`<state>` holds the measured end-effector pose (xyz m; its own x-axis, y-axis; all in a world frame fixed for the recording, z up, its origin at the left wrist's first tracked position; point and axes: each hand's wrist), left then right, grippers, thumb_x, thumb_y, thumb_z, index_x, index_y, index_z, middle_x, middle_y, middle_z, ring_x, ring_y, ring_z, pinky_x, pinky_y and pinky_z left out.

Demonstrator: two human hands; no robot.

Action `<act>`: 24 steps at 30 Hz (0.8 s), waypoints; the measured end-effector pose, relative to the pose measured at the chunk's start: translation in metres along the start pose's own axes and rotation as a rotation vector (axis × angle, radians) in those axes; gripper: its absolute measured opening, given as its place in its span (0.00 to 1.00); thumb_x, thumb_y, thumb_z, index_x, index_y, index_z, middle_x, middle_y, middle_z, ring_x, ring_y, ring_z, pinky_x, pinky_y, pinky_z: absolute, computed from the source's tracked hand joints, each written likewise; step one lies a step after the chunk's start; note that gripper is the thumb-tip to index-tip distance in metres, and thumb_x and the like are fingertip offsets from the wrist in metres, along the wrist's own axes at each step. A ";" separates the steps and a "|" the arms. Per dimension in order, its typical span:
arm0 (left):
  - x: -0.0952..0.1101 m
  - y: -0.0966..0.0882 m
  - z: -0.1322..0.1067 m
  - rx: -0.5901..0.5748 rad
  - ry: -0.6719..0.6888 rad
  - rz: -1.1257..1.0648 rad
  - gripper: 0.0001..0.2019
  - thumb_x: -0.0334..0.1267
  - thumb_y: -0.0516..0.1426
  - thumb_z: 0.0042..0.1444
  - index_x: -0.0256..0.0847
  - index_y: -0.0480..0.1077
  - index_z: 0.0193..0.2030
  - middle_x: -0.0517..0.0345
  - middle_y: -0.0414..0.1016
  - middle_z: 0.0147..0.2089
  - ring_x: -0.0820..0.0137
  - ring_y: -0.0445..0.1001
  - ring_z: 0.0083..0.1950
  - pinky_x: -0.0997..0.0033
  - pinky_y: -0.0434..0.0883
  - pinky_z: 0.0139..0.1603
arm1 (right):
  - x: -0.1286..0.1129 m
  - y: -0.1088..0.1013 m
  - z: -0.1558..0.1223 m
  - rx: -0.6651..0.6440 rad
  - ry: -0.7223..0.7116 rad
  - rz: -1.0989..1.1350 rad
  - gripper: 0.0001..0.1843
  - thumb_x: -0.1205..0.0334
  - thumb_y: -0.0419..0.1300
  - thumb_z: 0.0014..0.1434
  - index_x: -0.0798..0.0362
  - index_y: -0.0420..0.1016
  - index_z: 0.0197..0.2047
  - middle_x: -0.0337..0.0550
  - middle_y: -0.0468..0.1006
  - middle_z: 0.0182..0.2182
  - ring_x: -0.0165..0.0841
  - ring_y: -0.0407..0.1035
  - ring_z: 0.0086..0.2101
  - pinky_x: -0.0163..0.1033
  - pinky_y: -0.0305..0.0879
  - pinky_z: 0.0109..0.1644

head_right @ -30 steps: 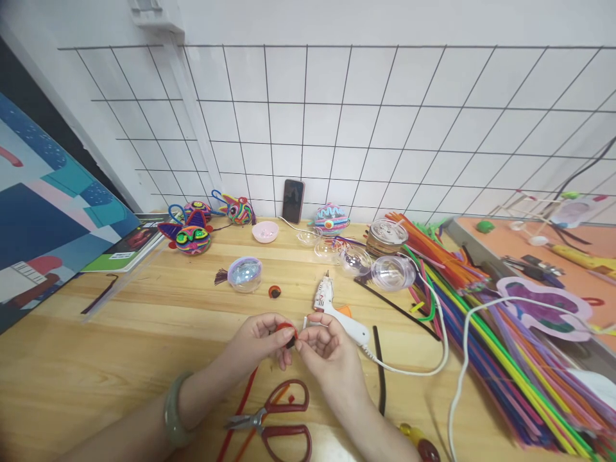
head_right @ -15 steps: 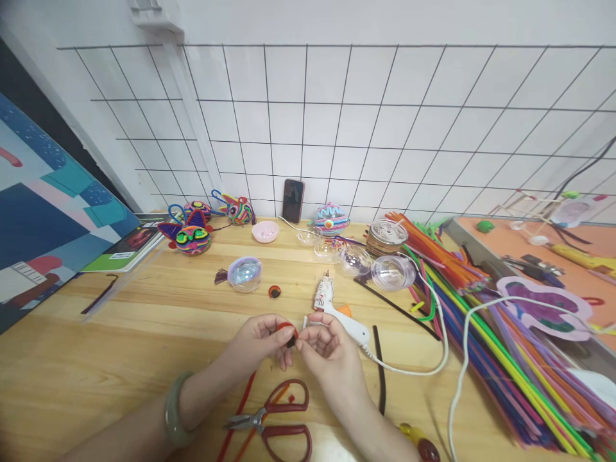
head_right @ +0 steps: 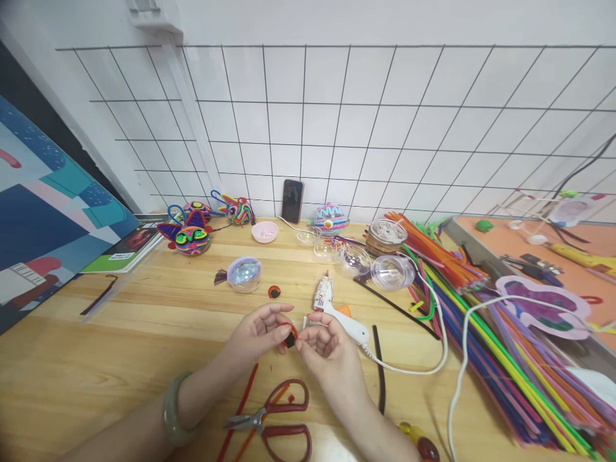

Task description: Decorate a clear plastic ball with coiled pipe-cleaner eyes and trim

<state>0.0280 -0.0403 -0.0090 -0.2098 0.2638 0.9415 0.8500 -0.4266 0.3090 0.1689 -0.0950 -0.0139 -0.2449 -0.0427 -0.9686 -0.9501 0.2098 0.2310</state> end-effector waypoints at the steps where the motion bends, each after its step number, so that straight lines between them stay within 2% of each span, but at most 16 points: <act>1: 0.000 0.000 0.000 0.001 -0.002 -0.001 0.27 0.45 0.67 0.39 0.35 0.67 0.44 0.59 0.71 0.29 0.75 0.69 0.27 0.74 0.67 0.28 | 0.000 0.000 0.000 -0.004 0.003 0.000 0.26 0.57 0.71 0.41 0.52 0.64 0.40 0.35 0.75 0.23 0.26 0.66 0.23 0.31 0.59 0.27; 5: -0.001 0.000 0.000 0.006 0.005 0.001 0.25 0.44 0.67 0.39 0.35 0.68 0.43 0.60 0.72 0.27 0.76 0.69 0.27 0.74 0.65 0.32 | 0.001 0.001 -0.001 -0.018 0.018 -0.005 0.26 0.57 0.71 0.41 0.51 0.64 0.40 0.34 0.75 0.22 0.26 0.65 0.22 0.31 0.57 0.25; 16: 0.003 0.001 -0.001 0.032 -0.009 -0.012 0.25 0.43 0.68 0.36 0.36 0.69 0.42 0.61 0.72 0.26 0.75 0.69 0.27 0.73 0.64 0.33 | 0.002 0.002 -0.001 -0.014 0.009 -0.030 0.25 0.57 0.70 0.41 0.51 0.63 0.40 0.35 0.74 0.22 0.27 0.65 0.23 0.33 0.57 0.25; 20: 0.004 0.001 -0.001 0.043 0.011 -0.011 0.25 0.46 0.67 0.38 0.35 0.69 0.42 0.60 0.73 0.26 0.75 0.69 0.28 0.73 0.64 0.33 | 0.000 0.002 0.000 -0.005 0.022 -0.022 0.26 0.56 0.71 0.39 0.51 0.64 0.39 0.35 0.74 0.22 0.27 0.65 0.22 0.32 0.57 0.24; 24: 0.003 0.001 -0.001 0.088 -0.028 -0.058 0.26 0.50 0.65 0.41 0.36 0.69 0.43 0.61 0.71 0.26 0.74 0.69 0.27 0.72 0.66 0.31 | -0.001 -0.002 0.002 0.034 0.030 0.001 0.27 0.56 0.72 0.38 0.52 0.66 0.39 0.36 0.75 0.22 0.28 0.67 0.23 0.34 0.60 0.27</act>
<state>0.0276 -0.0410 -0.0054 -0.2471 0.3105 0.9179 0.8765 -0.3323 0.3484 0.1717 -0.0929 -0.0133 -0.2516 -0.0720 -0.9651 -0.9430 0.2424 0.2278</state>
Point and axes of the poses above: each hand's wrist, its own z-axis towards the middle knuckle, its own y-axis out of the palm, x = y × z
